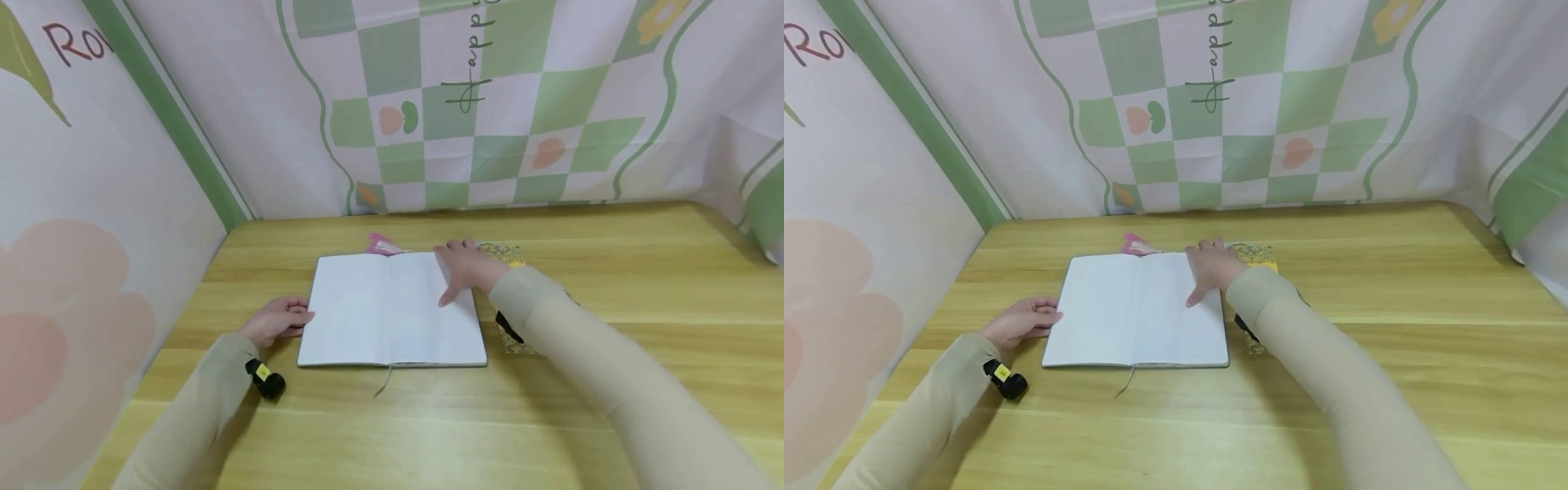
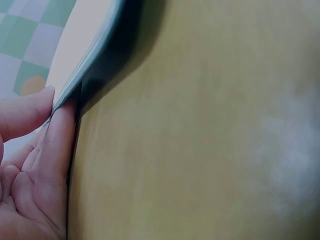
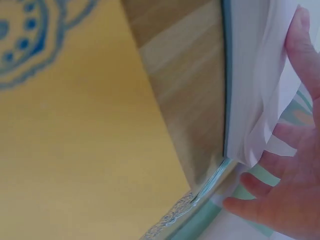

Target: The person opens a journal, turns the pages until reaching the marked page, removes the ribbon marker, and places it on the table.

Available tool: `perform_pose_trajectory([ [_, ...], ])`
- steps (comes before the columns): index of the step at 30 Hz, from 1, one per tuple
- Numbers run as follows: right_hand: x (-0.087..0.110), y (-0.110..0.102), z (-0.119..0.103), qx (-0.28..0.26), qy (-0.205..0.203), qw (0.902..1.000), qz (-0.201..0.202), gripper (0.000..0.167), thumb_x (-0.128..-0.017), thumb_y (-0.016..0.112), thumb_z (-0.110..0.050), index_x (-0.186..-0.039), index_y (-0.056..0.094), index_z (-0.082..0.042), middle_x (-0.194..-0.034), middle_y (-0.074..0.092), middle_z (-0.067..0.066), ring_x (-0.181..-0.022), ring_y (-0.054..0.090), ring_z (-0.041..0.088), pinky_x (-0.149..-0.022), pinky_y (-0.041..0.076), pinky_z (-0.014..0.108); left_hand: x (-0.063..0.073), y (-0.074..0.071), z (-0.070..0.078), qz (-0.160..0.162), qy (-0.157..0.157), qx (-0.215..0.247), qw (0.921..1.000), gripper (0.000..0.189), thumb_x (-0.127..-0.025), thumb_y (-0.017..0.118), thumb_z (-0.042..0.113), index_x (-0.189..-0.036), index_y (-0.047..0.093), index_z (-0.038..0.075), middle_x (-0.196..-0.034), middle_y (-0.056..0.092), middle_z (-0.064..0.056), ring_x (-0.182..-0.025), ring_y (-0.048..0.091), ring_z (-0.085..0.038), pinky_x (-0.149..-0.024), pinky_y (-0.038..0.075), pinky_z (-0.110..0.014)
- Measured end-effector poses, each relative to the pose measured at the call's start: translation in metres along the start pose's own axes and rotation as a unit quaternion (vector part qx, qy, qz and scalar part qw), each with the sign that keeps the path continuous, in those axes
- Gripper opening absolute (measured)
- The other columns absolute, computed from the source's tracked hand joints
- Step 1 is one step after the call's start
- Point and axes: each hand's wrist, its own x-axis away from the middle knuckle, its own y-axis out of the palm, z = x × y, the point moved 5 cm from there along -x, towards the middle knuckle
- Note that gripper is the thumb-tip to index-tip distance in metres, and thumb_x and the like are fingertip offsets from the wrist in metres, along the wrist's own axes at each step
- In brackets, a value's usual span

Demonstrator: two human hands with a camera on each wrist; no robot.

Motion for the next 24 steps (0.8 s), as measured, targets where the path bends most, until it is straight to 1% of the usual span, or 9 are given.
perform_pose_trajectory([
  [5, -0.0012, -0.0015, -0.0029, 0.029, -0.007, 0.9996, -0.001, 0.114, -0.06, 0.085, -0.048, -0.147, 0.027, -0.005, -0.15, 0.026, 0.027, -0.135, 0.02, 0.049, -0.109, 0.017, 0.065, -0.0007, 0.0003, -0.0006, -0.004, 0.001, -0.001, 1.0, 0.052, -0.094, 0.058, 0.013, -0.139, 0.037, -0.003, -0.129, 0.052, -0.019, -0.087, 0.058, -0.01, -0.074, 0.054, -0.02],
  [11, 0.0005, -0.0029, -0.0008, 0.035, 0.001, 0.9994, 0.003, 0.113, -0.061, 0.084, -0.05, -0.148, 0.027, -0.005, -0.149, 0.024, 0.029, -0.135, 0.019, 0.05, -0.108, 0.02, 0.066, -0.001, 0.0012, 0.0005, -0.009, 0.012, 0.003, 0.9999, 0.052, -0.095, 0.057, 0.012, -0.139, 0.035, -0.005, -0.131, 0.051, -0.021, -0.086, 0.057, -0.008, -0.073, 0.053, -0.019],
  [16, 0.0017, -0.0019, -0.0006, 0.03, -0.009, 0.9995, 0.011, 0.111, -0.061, 0.084, -0.049, -0.147, 0.029, -0.007, -0.148, 0.026, 0.029, -0.134, 0.021, 0.049, -0.107, 0.023, 0.065, 0.0001, 0.0019, 0.0011, -0.009, 0.01, 0.004, 0.9999, 0.051, -0.095, 0.057, 0.012, -0.138, 0.036, -0.004, -0.129, 0.052, -0.02, -0.085, 0.057, -0.008, -0.072, 0.053, -0.019],
  [21, 0.0028, -0.0011, -0.0015, 0.03, -0.012, 0.9991, 0.027, 0.11, -0.06, 0.085, -0.046, -0.147, 0.03, -0.008, -0.148, 0.028, 0.028, -0.134, 0.022, 0.047, -0.107, 0.023, 0.065, 0.0004, 0.0017, 0.0008, -0.007, 0.006, -0.002, 1.0, 0.05, -0.095, 0.057, 0.013, -0.138, 0.037, -0.003, -0.13, 0.051, -0.019, -0.087, 0.057, -0.009, -0.073, 0.053, -0.019],
  [24, 0.0039, -0.0016, -0.0035, 0.041, -0.021, 0.9978, 0.047, 0.109, -0.059, 0.086, -0.046, -0.146, 0.032, -0.007, -0.146, 0.031, 0.027, -0.133, 0.025, 0.047, -0.106, 0.026, 0.064, -0.0005, 0.0004, 0.0001, -0.007, 0.008, -0.005, 0.9999, 0.051, -0.095, 0.058, 0.014, -0.139, 0.037, -0.003, -0.131, 0.05, -0.019, -0.089, 0.056, -0.01, -0.074, 0.053, -0.019],
])
